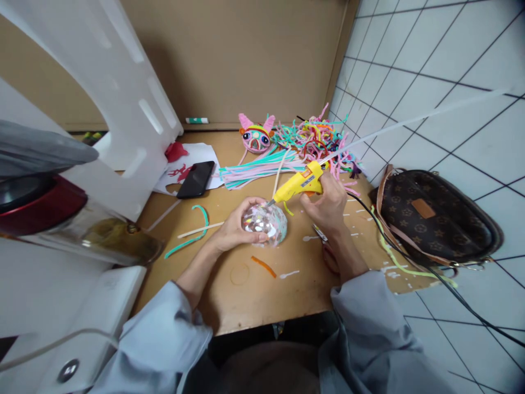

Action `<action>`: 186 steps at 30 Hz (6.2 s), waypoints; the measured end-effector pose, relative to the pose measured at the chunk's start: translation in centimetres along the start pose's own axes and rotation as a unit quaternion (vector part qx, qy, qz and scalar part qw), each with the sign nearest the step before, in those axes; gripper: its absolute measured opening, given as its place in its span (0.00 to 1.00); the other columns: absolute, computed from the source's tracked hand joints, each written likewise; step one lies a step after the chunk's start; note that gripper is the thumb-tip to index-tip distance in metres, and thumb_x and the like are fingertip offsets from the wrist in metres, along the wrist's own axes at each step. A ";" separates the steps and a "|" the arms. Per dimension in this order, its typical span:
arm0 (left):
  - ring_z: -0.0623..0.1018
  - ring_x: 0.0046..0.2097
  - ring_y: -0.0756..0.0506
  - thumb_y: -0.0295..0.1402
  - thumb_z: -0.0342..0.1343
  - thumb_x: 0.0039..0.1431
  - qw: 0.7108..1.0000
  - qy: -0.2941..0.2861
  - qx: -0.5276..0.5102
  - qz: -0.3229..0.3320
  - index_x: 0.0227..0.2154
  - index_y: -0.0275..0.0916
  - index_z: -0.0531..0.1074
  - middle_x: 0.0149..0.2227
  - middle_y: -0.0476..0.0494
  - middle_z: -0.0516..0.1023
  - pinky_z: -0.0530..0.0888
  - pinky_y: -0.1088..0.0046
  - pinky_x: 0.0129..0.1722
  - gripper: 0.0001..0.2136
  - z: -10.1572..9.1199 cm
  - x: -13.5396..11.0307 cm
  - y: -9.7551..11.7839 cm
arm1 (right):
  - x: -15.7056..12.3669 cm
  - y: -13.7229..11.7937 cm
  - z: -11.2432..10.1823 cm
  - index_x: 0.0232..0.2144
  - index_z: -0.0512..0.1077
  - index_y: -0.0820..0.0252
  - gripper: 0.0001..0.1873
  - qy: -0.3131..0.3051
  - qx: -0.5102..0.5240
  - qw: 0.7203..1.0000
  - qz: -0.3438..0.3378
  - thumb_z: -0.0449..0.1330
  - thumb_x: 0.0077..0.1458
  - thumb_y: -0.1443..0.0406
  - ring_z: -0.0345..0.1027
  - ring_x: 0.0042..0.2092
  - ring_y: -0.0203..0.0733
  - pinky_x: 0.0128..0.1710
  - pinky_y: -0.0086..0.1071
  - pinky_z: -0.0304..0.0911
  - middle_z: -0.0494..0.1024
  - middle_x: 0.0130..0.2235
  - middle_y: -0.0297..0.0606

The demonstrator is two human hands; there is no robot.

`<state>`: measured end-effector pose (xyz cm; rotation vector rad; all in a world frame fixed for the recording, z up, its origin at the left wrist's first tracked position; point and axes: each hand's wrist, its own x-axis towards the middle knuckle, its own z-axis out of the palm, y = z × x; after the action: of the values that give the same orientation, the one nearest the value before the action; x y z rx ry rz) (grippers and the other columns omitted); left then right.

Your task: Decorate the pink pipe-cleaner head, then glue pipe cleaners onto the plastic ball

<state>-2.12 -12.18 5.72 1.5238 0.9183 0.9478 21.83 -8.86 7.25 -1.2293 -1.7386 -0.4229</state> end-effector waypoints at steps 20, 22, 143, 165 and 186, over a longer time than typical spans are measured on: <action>0.74 0.45 0.43 0.41 0.73 0.32 1.000 -0.018 -0.003 -0.004 0.48 0.40 0.65 0.50 0.42 0.72 0.72 0.69 0.46 0.37 -0.1 0.0 0.2 | -0.1 0.1 0.1 0.32 0.62 0.55 0.07 -0.009 -0.010 1.000 -0.006 0.54 0.47 0.65 0.65 0.35 0.47 0.35 0.37 0.54 0.70 0.31 0.37; 0.74 0.44 0.44 0.40 0.74 0.32 1.000 -0.018 -0.004 -0.006 0.48 0.40 0.65 0.49 0.42 0.72 0.73 0.69 0.45 0.37 -0.1 -0.1 0.2 | -0.1 0.2 0.1 0.32 0.62 0.55 0.07 -0.010 -0.008 1.000 -0.009 0.55 0.47 0.65 0.65 0.35 0.47 0.35 0.37 0.54 0.70 0.31 0.37; 0.73 0.41 0.46 0.39 0.74 0.32 0.997 -0.036 -0.057 -0.026 0.49 0.41 0.65 0.45 0.46 0.72 0.72 0.72 0.42 0.38 0.0 -0.1 0.1 | 0.3 0.5 -0.3 0.32 0.64 0.54 0.05 -0.058 0.038 0.998 0.009 0.54 0.49 0.63 0.65 0.35 0.47 0.37 0.38 0.58 0.72 0.32 0.38; 0.73 0.40 0.46 0.38 0.74 0.33 0.997 -0.043 -0.061 -0.023 0.49 0.41 0.65 0.44 0.45 0.72 0.72 0.73 0.39 0.37 0.0 -0.1 0.1 | 0.6 0.7 -0.8 0.30 0.64 0.55 0.04 -0.063 0.055 0.996 -0.003 0.54 0.48 0.64 0.65 0.34 0.46 0.36 0.37 0.58 0.70 0.31 0.37; 0.75 0.40 0.46 0.38 0.74 0.30 0.996 0.007 -0.088 -0.006 0.48 0.41 0.68 0.47 0.43 0.74 0.73 0.73 0.39 0.37 -1.0 -0.1 -0.4 | -0.8 2.9 1.1 0.47 0.69 0.70 0.22 -0.211 -0.151 0.916 0.307 0.59 0.52 0.63 0.74 0.44 0.59 0.43 0.47 0.68 0.78 0.45 0.61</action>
<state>-3.12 -11.85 5.47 1.3623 0.8301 1.0064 23.87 -7.21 5.39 -2.1255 -1.5405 -0.0439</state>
